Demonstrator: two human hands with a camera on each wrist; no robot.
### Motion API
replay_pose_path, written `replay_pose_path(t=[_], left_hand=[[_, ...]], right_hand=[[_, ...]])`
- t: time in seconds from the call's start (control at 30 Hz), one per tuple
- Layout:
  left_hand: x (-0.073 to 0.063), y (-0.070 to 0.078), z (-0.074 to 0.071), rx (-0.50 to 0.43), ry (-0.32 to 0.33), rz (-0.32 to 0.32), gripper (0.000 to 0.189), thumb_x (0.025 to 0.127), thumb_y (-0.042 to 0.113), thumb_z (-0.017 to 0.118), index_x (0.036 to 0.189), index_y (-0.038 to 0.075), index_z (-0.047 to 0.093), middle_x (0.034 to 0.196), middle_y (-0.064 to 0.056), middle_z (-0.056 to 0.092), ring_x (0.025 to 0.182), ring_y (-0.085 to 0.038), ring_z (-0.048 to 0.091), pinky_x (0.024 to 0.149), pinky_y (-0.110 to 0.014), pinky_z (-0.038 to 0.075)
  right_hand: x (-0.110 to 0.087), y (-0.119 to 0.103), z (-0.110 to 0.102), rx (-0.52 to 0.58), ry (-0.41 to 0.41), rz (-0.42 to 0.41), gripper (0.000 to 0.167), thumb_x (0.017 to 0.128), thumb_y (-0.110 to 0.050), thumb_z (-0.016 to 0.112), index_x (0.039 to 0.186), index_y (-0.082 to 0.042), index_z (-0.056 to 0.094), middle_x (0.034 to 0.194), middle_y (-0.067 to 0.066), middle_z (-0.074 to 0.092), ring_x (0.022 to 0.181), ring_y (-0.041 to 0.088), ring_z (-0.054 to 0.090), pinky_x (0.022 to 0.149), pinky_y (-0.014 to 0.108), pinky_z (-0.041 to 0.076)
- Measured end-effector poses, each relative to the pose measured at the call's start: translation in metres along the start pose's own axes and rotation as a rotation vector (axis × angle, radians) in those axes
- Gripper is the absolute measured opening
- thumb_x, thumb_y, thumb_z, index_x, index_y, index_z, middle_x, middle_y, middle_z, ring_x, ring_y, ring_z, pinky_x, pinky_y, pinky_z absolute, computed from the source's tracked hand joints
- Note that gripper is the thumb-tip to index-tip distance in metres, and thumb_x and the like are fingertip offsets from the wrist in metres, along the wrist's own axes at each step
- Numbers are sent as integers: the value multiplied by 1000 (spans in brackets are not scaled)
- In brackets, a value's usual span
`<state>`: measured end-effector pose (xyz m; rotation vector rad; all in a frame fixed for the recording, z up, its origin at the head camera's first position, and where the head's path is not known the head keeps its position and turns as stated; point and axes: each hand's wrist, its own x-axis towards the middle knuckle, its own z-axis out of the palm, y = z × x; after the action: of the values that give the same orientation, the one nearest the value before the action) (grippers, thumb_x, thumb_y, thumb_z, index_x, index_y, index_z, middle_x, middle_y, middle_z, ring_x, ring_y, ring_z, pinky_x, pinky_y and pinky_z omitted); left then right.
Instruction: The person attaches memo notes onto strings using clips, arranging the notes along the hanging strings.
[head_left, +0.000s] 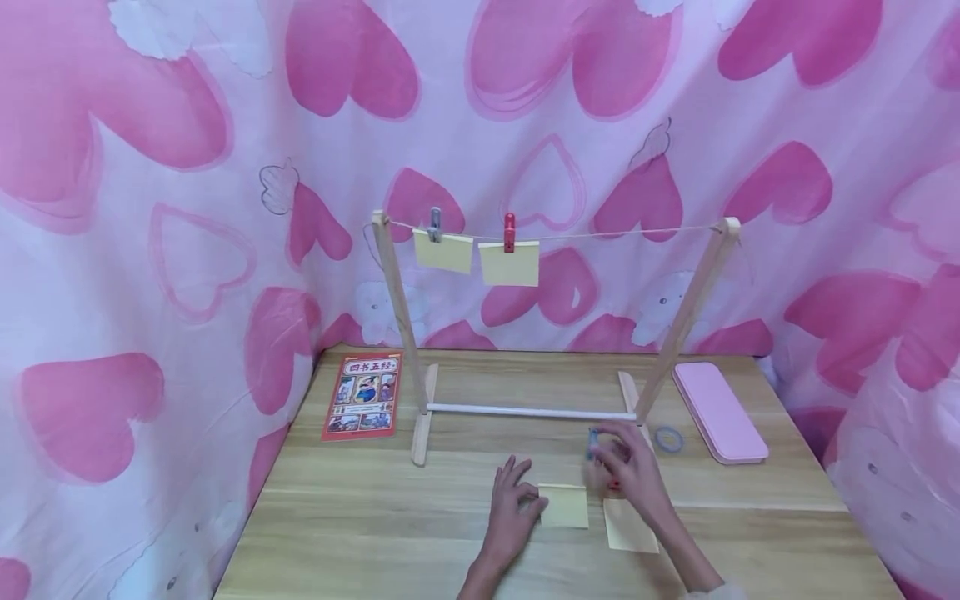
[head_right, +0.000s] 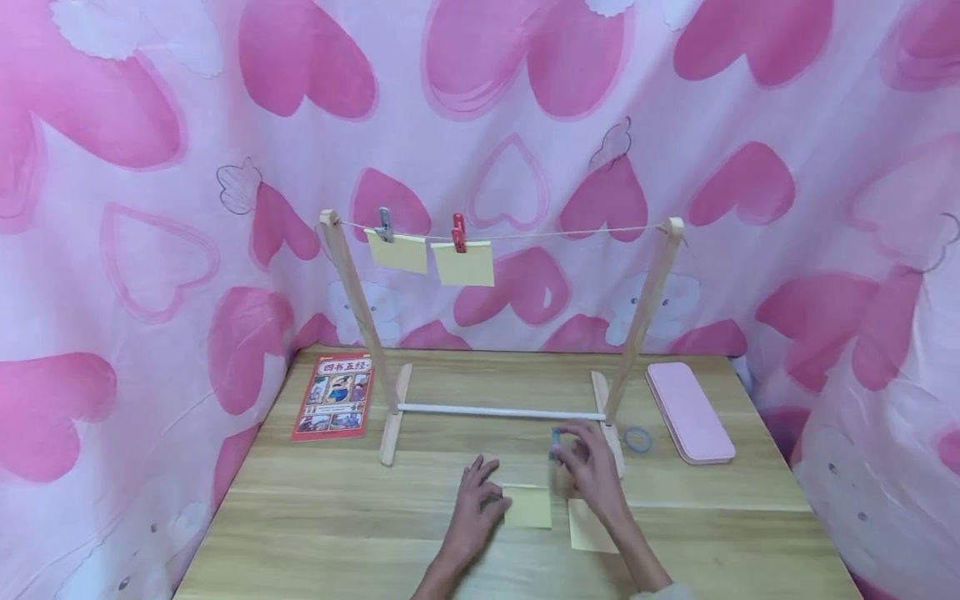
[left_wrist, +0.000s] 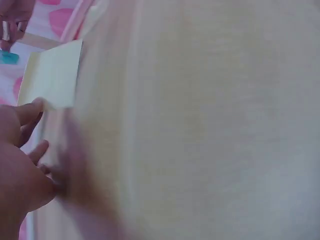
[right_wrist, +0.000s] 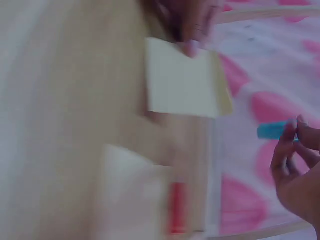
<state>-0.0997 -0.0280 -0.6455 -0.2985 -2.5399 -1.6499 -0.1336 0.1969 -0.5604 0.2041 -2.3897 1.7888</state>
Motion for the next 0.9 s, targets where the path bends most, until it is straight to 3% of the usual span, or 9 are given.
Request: replay_pose_path(t=[0.07,0.13,0.2,0.33,0.43,0.53,0.7,0.77,0.9], left_hand=[[8,10,-11,-114,-1,-84,13,97,12,79,88,3,76,147,-22,67,145,-50,55,128,-69,29],[19,26,-23,-172,9,-124,13,99,11,78,92,1,77,140,-21,71,136,-46,63,124,-66,40],[31,44,-35,-192,27,-142,11,100,11,78,97,0,79,130,-18,75,127,-41,69,115,-60,52],[58,85,-59,-204,47,-157,13,101,12,79,105,0,82,111,-13,76,106,-26,70,95,-38,61],[78,115,-78,-216,59,-136,16,101,12,79,107,-2,82,100,-9,70,91,-15,60,77,-22,52],[95,144,-94,-212,70,-96,19,102,13,79,109,-4,82,89,-4,63,82,-11,52,68,-19,44],[121,185,-117,-193,72,-10,16,104,13,76,103,-2,82,77,3,53,73,-11,45,64,-21,39],[130,199,-124,-189,76,9,16,104,14,76,103,0,83,76,5,52,72,-11,44,64,-22,37],[147,223,-135,-232,73,16,18,104,15,77,110,-1,84,79,5,56,73,-11,44,65,-23,38]], right_hand=[[13,-22,-5,-73,24,-128,27,95,8,77,122,9,72,125,23,63,85,0,62,67,16,53],[27,-47,-12,-124,25,-230,24,92,9,79,116,8,75,131,23,59,93,-1,58,75,15,51],[39,-74,-18,-154,12,-304,24,90,11,80,113,8,77,131,22,59,97,1,55,76,16,50],[56,-127,-29,-169,-19,-402,24,88,14,80,111,6,78,130,15,58,115,2,52,87,15,49],[63,-164,-34,-162,-35,-418,24,90,13,80,113,5,79,131,11,59,129,4,49,102,12,45],[70,-195,-36,-131,-35,-411,22,91,12,80,113,7,79,132,11,58,133,7,49,111,12,41],[87,-239,-41,-36,-4,-417,17,93,8,79,109,9,79,131,2,55,137,13,46,122,27,35],[97,-254,-44,-17,11,-431,17,92,6,80,108,10,79,130,-2,55,138,15,46,124,34,34],[118,-281,-48,-7,26,-436,17,92,6,81,108,12,79,125,-6,55,135,14,46,123,37,35]])
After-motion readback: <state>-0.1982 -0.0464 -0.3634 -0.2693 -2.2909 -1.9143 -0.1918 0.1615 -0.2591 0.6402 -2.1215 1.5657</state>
